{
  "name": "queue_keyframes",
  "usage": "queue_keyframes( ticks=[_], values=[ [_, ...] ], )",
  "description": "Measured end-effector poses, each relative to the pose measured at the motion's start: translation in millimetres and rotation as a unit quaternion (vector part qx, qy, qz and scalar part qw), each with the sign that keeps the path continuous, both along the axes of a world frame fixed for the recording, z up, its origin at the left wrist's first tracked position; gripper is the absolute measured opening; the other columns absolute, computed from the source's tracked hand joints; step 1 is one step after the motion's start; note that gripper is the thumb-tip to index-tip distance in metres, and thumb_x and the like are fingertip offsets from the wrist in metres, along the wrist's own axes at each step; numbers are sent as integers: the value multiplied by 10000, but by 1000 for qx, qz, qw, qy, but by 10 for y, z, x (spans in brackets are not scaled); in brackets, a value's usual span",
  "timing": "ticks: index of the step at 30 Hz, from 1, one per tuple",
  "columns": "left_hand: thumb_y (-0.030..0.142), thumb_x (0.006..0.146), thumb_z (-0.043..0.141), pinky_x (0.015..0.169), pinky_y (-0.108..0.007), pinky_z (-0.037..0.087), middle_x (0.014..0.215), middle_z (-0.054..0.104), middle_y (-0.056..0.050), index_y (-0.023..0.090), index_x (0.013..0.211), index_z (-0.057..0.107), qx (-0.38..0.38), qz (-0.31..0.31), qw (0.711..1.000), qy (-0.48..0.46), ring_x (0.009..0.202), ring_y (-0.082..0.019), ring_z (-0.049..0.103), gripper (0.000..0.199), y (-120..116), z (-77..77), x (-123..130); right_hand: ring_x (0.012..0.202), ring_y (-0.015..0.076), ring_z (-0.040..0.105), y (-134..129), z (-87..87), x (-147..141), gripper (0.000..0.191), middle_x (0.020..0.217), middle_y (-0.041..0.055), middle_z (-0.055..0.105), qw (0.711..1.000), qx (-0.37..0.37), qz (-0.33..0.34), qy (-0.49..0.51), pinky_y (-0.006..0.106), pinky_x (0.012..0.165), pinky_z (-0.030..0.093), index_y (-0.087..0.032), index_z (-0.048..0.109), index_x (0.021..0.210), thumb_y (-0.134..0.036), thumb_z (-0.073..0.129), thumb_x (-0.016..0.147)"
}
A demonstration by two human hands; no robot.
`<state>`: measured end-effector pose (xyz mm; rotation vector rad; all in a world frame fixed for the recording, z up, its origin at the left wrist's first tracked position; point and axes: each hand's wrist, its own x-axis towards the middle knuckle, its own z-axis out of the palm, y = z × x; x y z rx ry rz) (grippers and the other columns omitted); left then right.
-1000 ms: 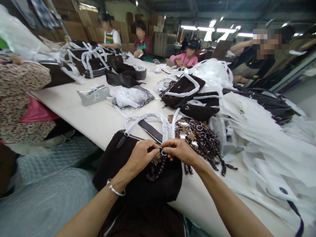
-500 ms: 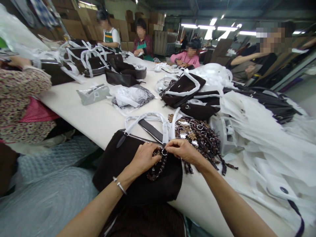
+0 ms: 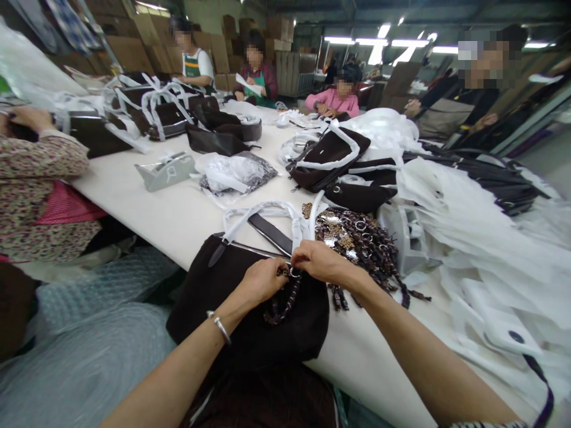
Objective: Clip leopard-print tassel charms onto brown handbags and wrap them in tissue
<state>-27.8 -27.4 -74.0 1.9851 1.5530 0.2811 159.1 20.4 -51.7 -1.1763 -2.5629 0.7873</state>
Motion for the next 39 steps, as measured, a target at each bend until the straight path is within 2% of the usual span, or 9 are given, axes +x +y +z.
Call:
queue_keyframes(
  ticks=[6,12,19,28,34,39],
  values=[
    [212,765,579,644,-239,440,736,707,2,206,829,685,-38,-11,995,-88,711,-177,641,124,82,-66,-68,790,147,568,-8,45,-47,216,844,39,622,998,34,10,-42,229,712,391,-198,733,833,-95,543,837],
    [178,735,579,678,-255,466,786,723,-8,173,872,703,-68,-9,985,-159,707,-176,640,185,83,-55,-74,789,160,576,-53,20,-79,207,876,60,621,997,45,8,-66,235,679,382,-198,730,849,-131,535,871],
    [184,741,580,661,-258,450,779,714,-11,159,889,711,-80,-3,979,-187,679,-168,621,199,83,-76,-75,797,161,589,-44,-22,-101,181,874,54,635,998,31,18,-59,233,696,395,-203,739,856,-139,570,848],
    [184,726,608,648,-262,409,754,692,-8,198,814,680,-29,54,990,-126,718,-183,620,114,49,-95,-2,760,148,573,-81,-47,-97,184,842,44,619,997,38,1,-68,239,666,374,-224,770,855,-178,591,863],
    [155,680,632,554,-226,395,668,644,34,211,927,564,-84,110,963,-233,621,-156,608,261,18,-154,52,756,143,561,-152,-132,-76,230,805,43,600,996,64,-12,-64,240,672,371,-200,770,833,-119,559,872],
    [122,707,590,558,-217,386,697,621,44,212,986,563,-61,79,955,-278,612,-131,566,295,-25,-148,57,750,139,559,-151,-133,-27,239,783,34,600,998,63,-3,-24,239,672,372,-209,772,847,-111,556,877]
  ],
)
